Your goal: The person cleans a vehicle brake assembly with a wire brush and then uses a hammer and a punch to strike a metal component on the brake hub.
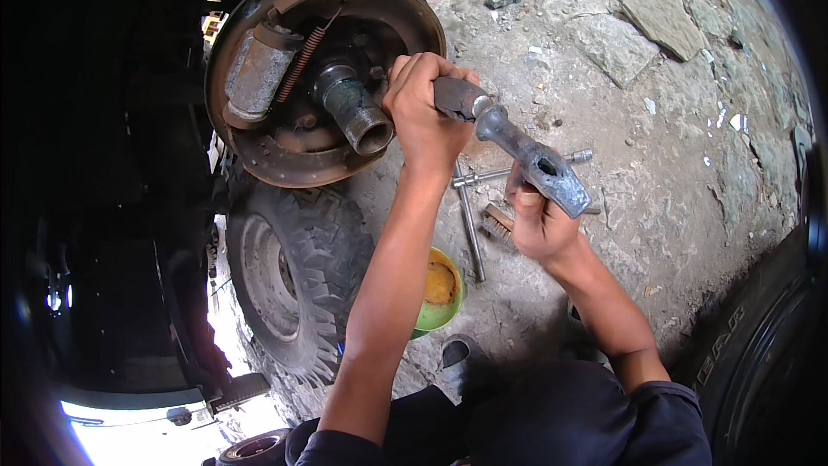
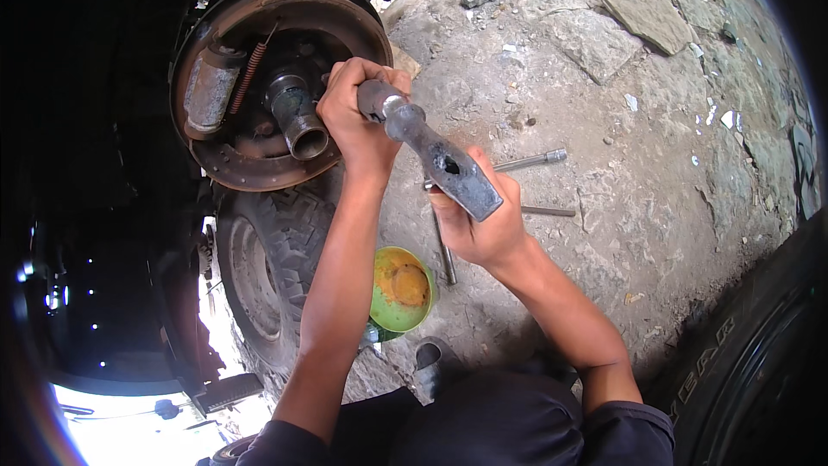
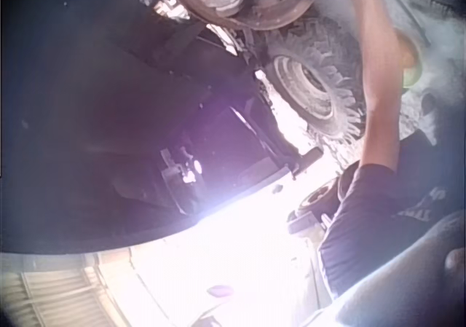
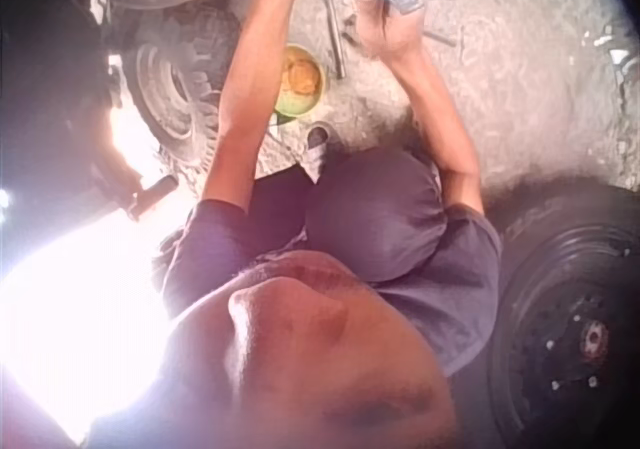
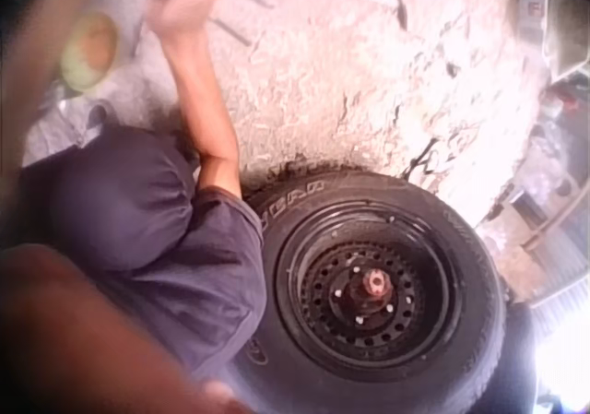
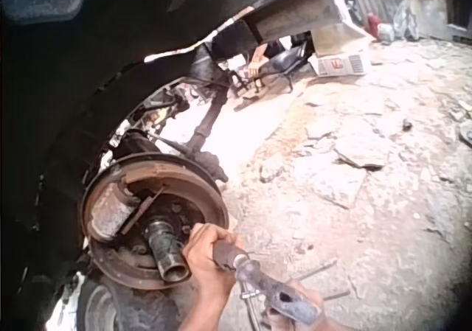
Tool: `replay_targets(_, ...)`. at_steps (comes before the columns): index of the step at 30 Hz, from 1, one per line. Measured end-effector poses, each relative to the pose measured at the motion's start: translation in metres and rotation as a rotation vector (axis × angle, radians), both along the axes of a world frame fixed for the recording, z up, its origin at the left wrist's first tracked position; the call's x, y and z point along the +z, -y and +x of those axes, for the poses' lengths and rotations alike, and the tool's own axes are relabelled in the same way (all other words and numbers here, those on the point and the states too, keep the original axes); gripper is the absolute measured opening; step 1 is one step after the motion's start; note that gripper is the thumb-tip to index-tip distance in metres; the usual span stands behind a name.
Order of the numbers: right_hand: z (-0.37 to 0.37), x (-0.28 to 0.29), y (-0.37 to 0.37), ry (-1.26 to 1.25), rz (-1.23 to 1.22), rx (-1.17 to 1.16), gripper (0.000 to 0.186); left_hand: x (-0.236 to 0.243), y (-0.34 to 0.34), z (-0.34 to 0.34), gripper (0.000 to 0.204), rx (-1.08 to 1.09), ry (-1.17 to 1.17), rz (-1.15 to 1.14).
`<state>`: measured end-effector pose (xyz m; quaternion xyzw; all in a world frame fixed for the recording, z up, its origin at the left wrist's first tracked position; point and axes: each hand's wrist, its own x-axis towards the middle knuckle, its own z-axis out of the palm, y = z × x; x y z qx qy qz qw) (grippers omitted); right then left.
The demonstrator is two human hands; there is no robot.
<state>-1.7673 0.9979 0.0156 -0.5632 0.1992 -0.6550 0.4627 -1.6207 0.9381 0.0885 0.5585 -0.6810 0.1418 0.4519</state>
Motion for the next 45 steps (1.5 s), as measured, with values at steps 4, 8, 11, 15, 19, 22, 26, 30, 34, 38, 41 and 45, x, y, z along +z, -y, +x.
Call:
replay_targets(4, -0.007, -0.015, -0.003, -0.004, -0.127, -0.018, 0.012, 0.002, 0.000, -0.002, 0.023, -0.006, 0.005, -0.021)
replay_targets(8, 0.000, 0.006, 0.000, -0.003, -0.013, -0.018, 0.022, -0.002, 0.003, -0.003, 0.024, 0.003, -0.014, -0.067)
replay_targets(11, -0.005, -0.011, -0.002, 0.107, -0.029, 0.033, 0.028, -0.002, 0.002, -0.005, 0.024, 0.004, -0.027, -0.080)
replay_targets(15, -0.011, -0.001, -0.007, 0.139, 0.093, 0.125, 0.035, -0.009, -0.003, -0.002, 0.025, -0.041, -0.047, -0.082)
replay_targets(19, -0.016, -0.024, -0.007, -0.014, -0.043, 0.110, 0.030, -0.009, -0.004, -0.005, 0.025, -0.033, -0.040, -0.067)
replay_targets(22, -0.003, -0.015, -0.008, -0.083, -0.013, -0.013, 0.035, -0.008, -0.002, -0.007, 0.026, -0.059, -0.075, -0.068)
replay_targets(26, 0.000, -0.019, -0.013, 0.147, -0.054, 0.000, 0.037, -0.010, -0.002, -0.002, 0.026, -0.057, -0.047, -0.079)
replay_targets(30, 0.004, -0.016, -0.010, 0.071, 0.015, -0.017, 0.043, -0.015, -0.004, 0.001, 0.025, -0.062, -0.029, -0.072)
replay_targets(34, -0.002, -0.024, -0.011, 0.132, -0.062, 0.041, 0.031, -0.011, -0.003, -0.001, 0.025, -0.063, -0.017, -0.083)
replay_targets(38, 0.004, -0.024, -0.012, 0.012, -0.019, -0.008, 0.027, -0.012, -0.003, 0.001, 0.024, -0.051, 0.005, -0.084)
replay_targets(41, 0.006, -0.040, -0.015, 0.161, -0.021, 0.001, 0.025, -0.009, -0.002, 0.000, 0.023, -0.057, 0.028, -0.099)
replay_targets(45, 0.004, -0.025, -0.008, 0.063, -0.017, 0.011, 0.025, -0.012, -0.001, 0.001, 0.024, -0.065, 0.050, -0.077)
